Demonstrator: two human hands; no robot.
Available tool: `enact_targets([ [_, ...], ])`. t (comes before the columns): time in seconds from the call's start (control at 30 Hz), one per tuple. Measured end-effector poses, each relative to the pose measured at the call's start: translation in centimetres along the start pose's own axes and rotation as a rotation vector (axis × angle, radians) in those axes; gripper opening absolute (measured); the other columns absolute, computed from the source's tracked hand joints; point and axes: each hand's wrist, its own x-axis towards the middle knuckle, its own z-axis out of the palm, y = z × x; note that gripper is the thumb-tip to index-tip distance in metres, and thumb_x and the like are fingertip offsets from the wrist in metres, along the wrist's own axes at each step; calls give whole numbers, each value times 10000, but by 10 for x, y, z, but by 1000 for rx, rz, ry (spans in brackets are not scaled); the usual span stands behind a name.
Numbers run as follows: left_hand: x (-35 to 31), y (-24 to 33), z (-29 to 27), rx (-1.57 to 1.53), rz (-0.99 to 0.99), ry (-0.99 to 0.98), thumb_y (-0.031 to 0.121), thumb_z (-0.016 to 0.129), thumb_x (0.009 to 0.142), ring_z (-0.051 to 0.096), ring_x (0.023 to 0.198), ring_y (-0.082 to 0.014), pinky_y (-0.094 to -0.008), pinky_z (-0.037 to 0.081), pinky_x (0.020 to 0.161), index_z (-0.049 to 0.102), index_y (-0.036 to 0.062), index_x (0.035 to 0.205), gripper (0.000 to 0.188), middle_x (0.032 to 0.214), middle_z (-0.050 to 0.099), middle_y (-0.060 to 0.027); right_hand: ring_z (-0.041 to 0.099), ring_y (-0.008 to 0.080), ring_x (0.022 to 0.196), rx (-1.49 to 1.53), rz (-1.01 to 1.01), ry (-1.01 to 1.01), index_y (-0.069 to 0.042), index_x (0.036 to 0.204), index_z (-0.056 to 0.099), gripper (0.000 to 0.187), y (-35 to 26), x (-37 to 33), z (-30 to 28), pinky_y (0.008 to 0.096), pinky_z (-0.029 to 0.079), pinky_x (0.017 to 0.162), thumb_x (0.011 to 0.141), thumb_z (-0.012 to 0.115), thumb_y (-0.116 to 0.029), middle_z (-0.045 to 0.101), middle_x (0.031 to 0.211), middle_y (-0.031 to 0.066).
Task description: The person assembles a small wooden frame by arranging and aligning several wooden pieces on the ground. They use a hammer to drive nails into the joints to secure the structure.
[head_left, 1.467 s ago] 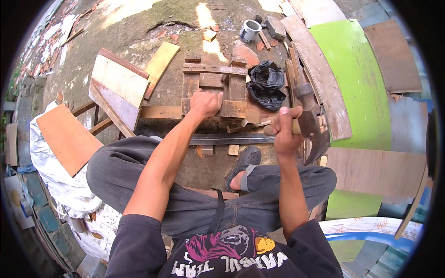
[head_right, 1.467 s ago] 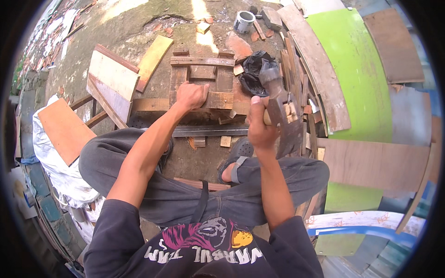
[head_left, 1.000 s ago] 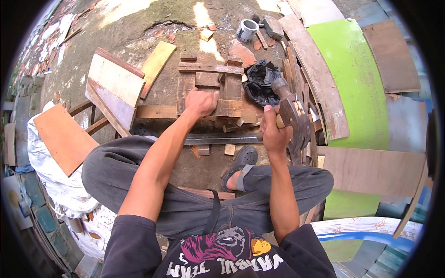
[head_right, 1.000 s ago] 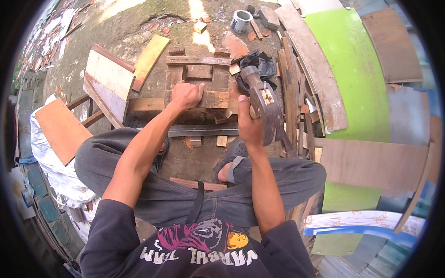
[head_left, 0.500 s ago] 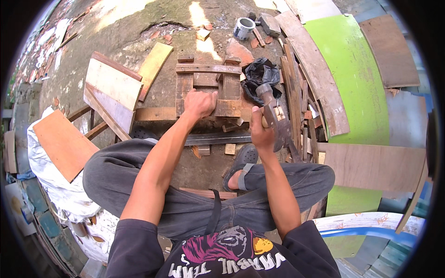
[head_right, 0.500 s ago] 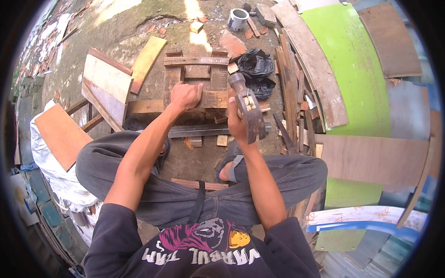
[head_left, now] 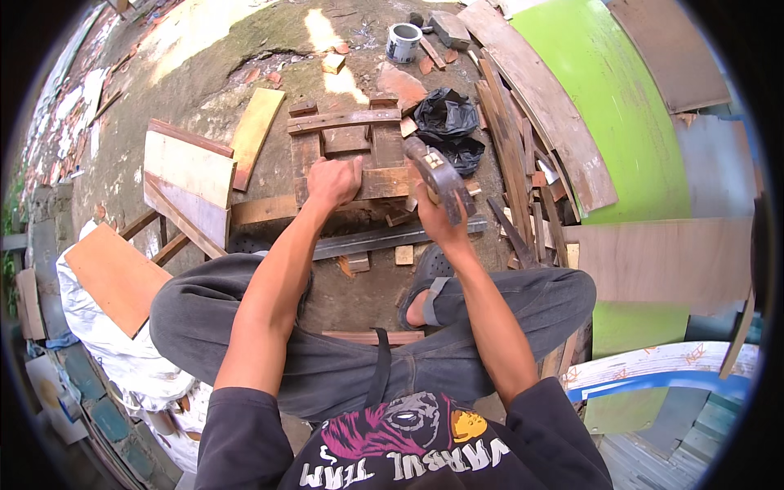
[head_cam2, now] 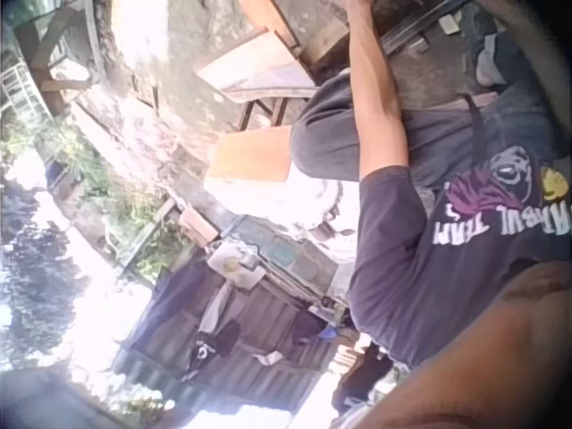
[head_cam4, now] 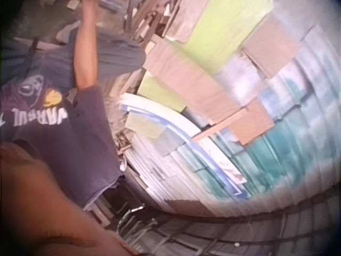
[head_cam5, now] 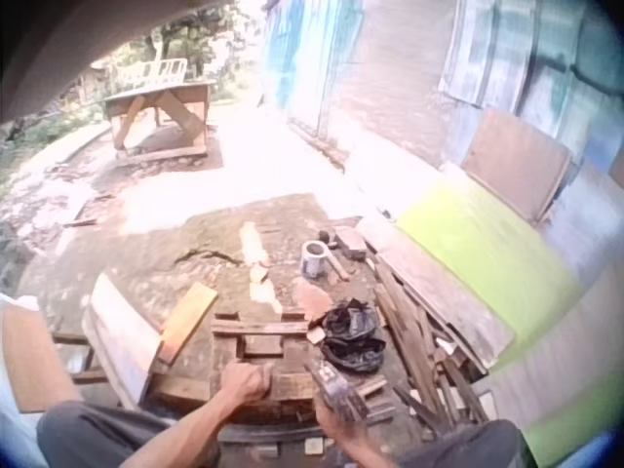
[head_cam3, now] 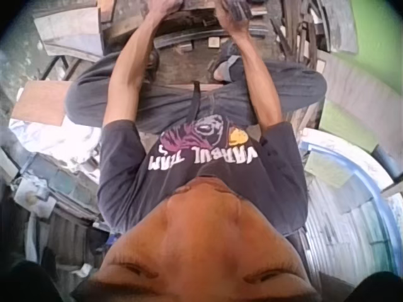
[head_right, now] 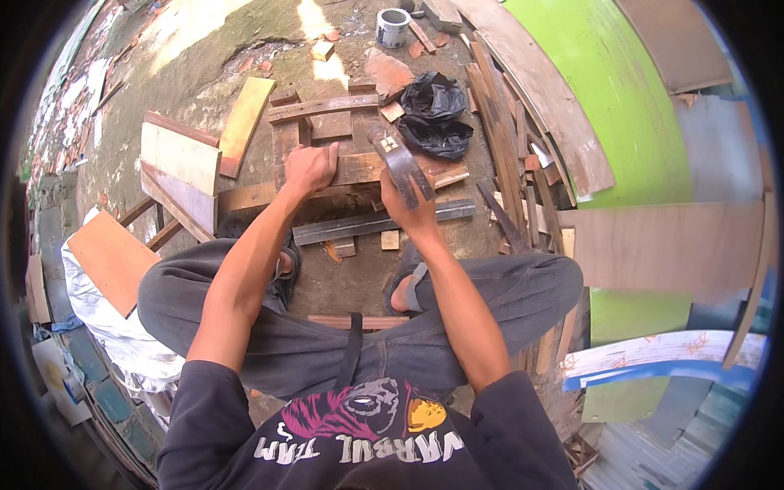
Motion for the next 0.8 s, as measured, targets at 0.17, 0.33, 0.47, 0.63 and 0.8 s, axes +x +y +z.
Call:
enact_targets([
  [0.17, 2, 3, 0, 26, -12, 33, 400, 305, 1063, 692, 743, -431, -485, 499, 899, 739, 29, 701, 675, 741, 696, -247, 671, 480, 961, -307, 620, -455, 60, 984, 700, 391, 24, -3, 6, 515, 532, 863, 820, 639, -289, 696, 956, 308],
  [0.33, -3, 5, -8, 44, 4, 21, 436, 323, 1060, 685, 771, -444, -510, 504, 874, 750, 32, 786, 649, 777, 702, -248, 666, 491, 988, -279, 703, -347, 67, 988, 715, 424, 56, -10, -26, 508, 522, 902, 810, 659, -314, 688, 974, 332],
  [0.47, -2, 13, -11, 34, 68, -7, 569, 404, 1010, 685, 867, -437, -514, 509, 846, 749, 51, 946, 626, 869, 721, -230, 672, 422, 1089, -408, 934, -520, 38, 1057, 726, 436, 108, -14, -50, 479, 529, 942, 813, 674, -319, 708, 1107, 268],
  [0.63, -10, 4, -10, 67, 179, 41, 705, 511, 903, 686, 1007, -355, -459, 442, 967, 736, 82, 1105, 692, 996, 742, -183, 695, 318, 1117, -714, 816, -738, -65, 1089, 761, 297, 116, -36, -57, 409, 568, 917, 842, 711, -221, 726, 1179, 162],
  [0.8, -2, 30, -19, 78, 65, -111, 822, 546, 795, 693, 1029, -345, -481, 426, 992, 715, 62, 1193, 875, 999, 745, -195, 687, 319, 1139, -726, 885, -796, -69, 1115, 758, 322, 160, -92, -40, 406, 562, 939, 830, 723, -215, 718, 1207, 157],
])
